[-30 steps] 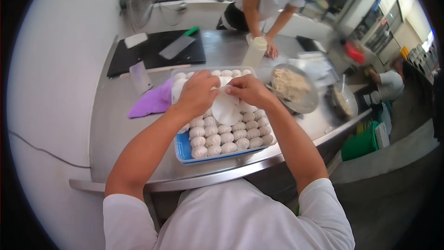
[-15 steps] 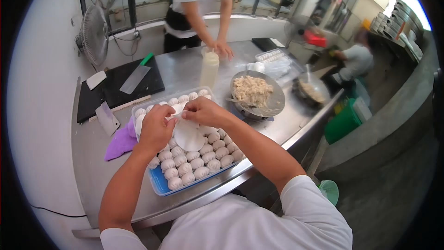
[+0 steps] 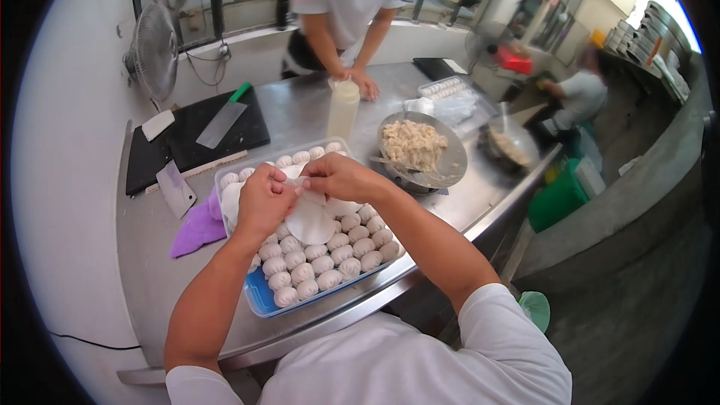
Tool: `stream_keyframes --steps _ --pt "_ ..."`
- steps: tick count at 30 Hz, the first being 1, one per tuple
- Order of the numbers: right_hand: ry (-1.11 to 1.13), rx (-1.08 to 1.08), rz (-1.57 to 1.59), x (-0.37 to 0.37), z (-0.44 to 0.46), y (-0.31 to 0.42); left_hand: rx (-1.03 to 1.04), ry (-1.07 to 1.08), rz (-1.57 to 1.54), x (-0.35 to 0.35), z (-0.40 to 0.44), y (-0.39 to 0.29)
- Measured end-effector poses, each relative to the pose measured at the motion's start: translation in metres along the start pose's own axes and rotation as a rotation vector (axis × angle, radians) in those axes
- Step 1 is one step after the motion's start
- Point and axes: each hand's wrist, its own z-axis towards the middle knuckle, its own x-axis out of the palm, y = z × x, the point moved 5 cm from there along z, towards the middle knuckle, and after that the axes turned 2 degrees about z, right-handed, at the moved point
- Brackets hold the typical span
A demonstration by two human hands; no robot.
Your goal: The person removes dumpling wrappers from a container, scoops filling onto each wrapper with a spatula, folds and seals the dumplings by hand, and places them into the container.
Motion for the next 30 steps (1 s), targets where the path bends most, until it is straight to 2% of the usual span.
stream_keyframes --steps 3,7,15,18,23,26,30 --pt "-0.007 -0.018 0.010 0.001 0.002 -0.001 0.039 -0.022 0.008 -0.002 0.004 0.008" --pt "0.047 -0.003 -0.005 0.003 0.003 -0.001 0.005 -0.005 -0.010 0.000 0.002 0.006" --pt "0.022 -0.027 -0.011 0.000 -0.001 0.008 -0.024 -0.002 -0.045 0.001 -0.001 0.002" --pt "0.034 -0.011 -0.053 -0.002 -0.008 0.013 -0.025 -0.035 0.028 0.000 0.001 0.004" --pt "0.062 -0.007 -0.010 -0.001 0.000 0.001 -0.035 -0.015 -0.088 0.000 0.004 0.010" --pt "0.049 -0.042 0.015 0.002 0.000 0.001 -0.029 -0.010 -0.088 0.000 0.004 0.014" --pt "-0.034 0.023 0.006 -0.003 0.000 -0.001 -0.030 -0.017 -0.025 -0.003 0.005 0.011"
